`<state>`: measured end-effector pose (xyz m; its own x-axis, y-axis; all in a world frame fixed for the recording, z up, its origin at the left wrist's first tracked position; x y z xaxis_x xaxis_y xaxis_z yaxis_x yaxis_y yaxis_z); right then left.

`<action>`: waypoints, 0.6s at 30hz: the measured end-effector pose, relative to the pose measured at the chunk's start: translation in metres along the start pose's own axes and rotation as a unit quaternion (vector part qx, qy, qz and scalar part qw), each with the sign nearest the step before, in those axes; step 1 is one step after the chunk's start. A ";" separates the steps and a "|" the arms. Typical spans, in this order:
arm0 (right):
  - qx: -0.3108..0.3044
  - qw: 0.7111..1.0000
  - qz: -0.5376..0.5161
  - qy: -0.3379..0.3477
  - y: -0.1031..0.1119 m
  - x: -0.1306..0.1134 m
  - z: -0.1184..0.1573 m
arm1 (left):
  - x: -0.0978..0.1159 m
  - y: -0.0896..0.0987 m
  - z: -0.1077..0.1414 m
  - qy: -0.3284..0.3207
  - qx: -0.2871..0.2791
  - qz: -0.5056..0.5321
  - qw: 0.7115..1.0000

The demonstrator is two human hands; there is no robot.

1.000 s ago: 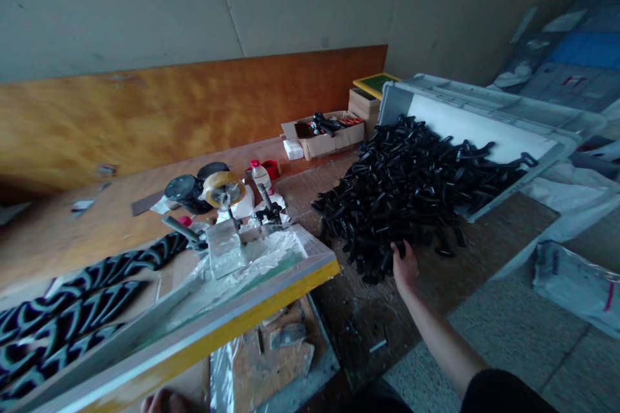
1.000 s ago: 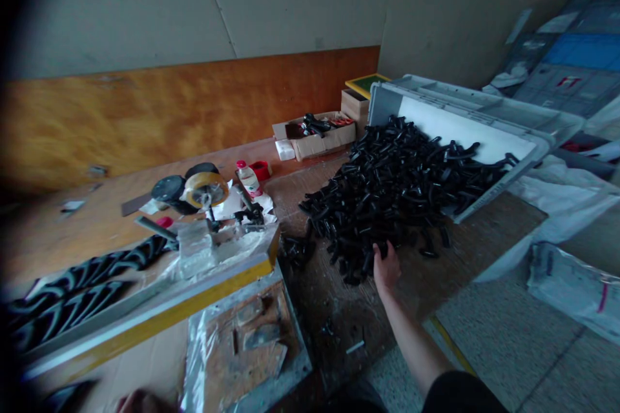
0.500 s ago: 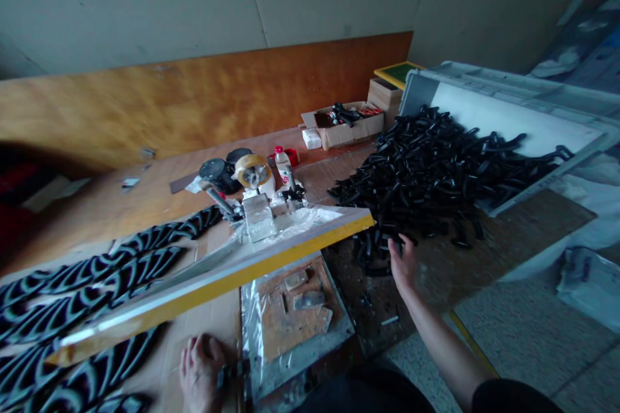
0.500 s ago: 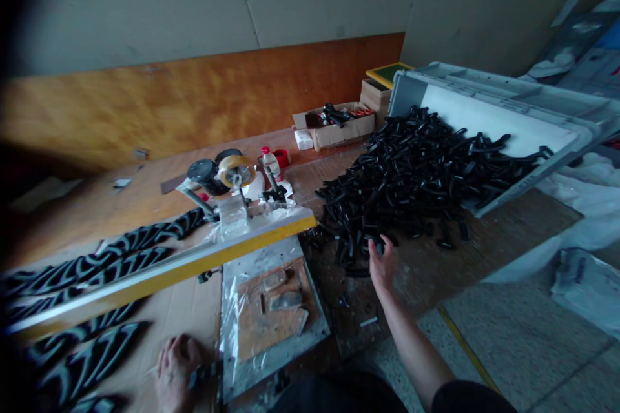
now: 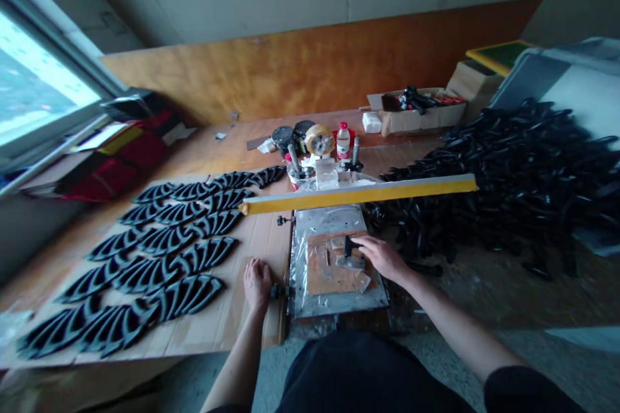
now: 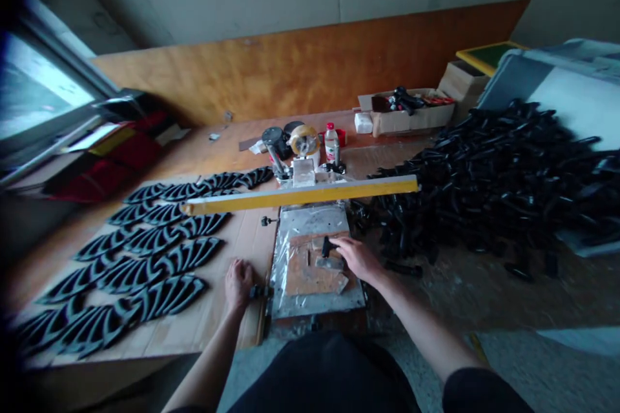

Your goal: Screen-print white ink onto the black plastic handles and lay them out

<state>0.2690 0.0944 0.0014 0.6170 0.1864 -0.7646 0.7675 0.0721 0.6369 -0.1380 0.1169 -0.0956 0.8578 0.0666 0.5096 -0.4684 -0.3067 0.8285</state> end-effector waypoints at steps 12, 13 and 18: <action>-0.035 0.965 0.222 0.133 -0.056 -0.062 -0.023 | 0.132 0.095 -0.055 -0.019 0.129 0.312 0.941; -0.049 0.963 0.222 0.147 -0.064 -0.064 -0.021 | 0.162 0.103 -0.063 -0.045 0.120 0.374 0.919; -0.156 0.946 0.204 0.196 -0.087 -0.065 0.001 | 0.268 0.127 -0.067 -0.085 0.041 0.522 0.848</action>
<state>0.1624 0.0748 -0.0045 0.6921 0.6062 -0.3919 0.3525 0.1900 0.9163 0.0180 0.1596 0.1614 0.0052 -0.4167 0.9090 -0.9809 -0.1791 -0.0764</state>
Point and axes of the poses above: each hand's wrist, its own z-axis away from the middle knuckle, its own y-axis out of the back of the hand, x = y × z, the point moved 8 cm from there along -z, towards the middle knuckle, and after that the axes turned 11 degrees about -y, right-handed, at the moved point
